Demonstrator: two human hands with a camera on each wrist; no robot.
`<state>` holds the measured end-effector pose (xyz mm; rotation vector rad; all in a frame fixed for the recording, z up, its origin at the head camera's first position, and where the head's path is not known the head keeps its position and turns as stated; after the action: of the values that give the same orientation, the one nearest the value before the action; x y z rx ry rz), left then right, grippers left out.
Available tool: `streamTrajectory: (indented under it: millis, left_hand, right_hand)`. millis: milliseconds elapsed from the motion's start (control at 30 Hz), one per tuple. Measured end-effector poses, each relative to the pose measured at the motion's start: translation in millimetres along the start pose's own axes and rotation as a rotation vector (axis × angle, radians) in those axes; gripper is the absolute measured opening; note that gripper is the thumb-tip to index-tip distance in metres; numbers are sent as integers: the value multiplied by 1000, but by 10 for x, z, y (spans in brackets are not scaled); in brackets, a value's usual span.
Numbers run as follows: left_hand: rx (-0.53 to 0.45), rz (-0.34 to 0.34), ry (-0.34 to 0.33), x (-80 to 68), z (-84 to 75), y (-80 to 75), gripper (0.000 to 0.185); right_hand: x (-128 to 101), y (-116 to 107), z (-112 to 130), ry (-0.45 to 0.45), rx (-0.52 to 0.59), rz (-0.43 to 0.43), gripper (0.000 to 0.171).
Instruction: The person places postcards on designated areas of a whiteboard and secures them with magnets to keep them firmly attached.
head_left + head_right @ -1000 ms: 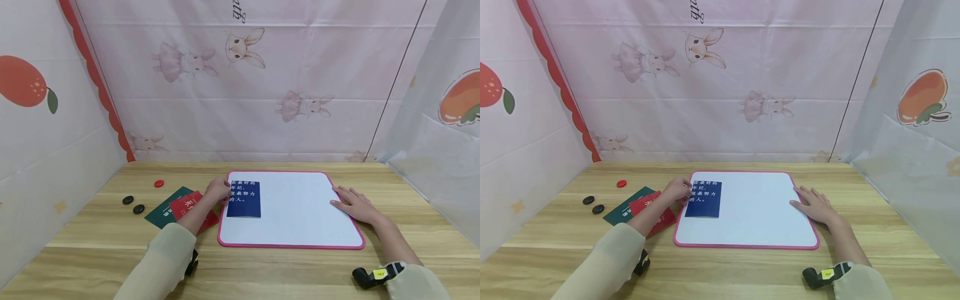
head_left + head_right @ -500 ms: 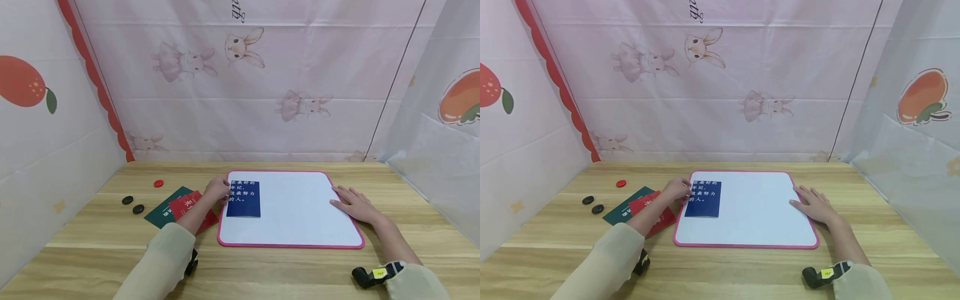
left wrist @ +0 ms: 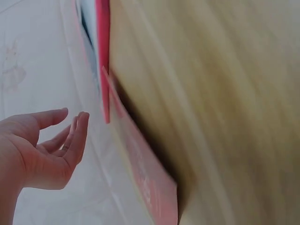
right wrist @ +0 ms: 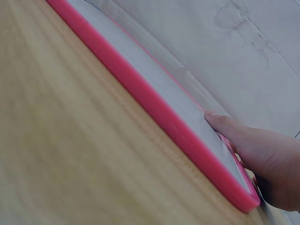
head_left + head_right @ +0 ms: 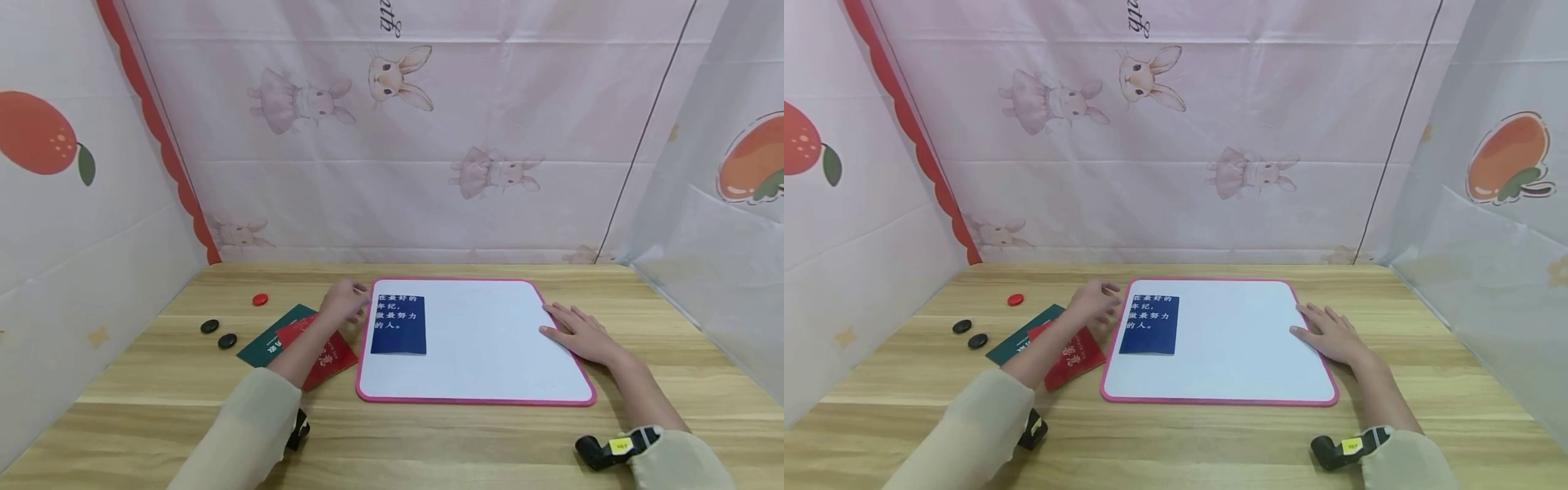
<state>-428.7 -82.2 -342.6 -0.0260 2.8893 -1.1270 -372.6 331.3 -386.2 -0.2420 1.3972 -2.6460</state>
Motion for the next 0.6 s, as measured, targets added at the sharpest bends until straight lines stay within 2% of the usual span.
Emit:
streamTrajectory:
  millis: [200,333,433,600]
  left_hand:
    - [69,-29,59,-84,-86,-253,32]
    - [226,-118,126,-174,-165,-477,31]
    - [307,-198,164,-247,-216,-639,30]
    - [306,-236,164,-310,-211,-787,32]
  right_hand:
    - [-1,4,-8,4,-3,2,74]
    - [2,3,-5,1,-1,0,74]
    - [6,5,-5,1,-2,1,74]
    - [6,4,-29,6,-5,2,74]
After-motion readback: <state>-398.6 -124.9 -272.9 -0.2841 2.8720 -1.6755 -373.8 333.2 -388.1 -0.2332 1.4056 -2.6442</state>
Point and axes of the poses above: each hand's wrist, its own x-axis towards the middle knuckle, its own y-axis out of the palm, z = x × y, the point moved 10 cm from there along x, towards the middle knuckle, and after that the axes turned 5 degrees about x, right-handed, at the moved point
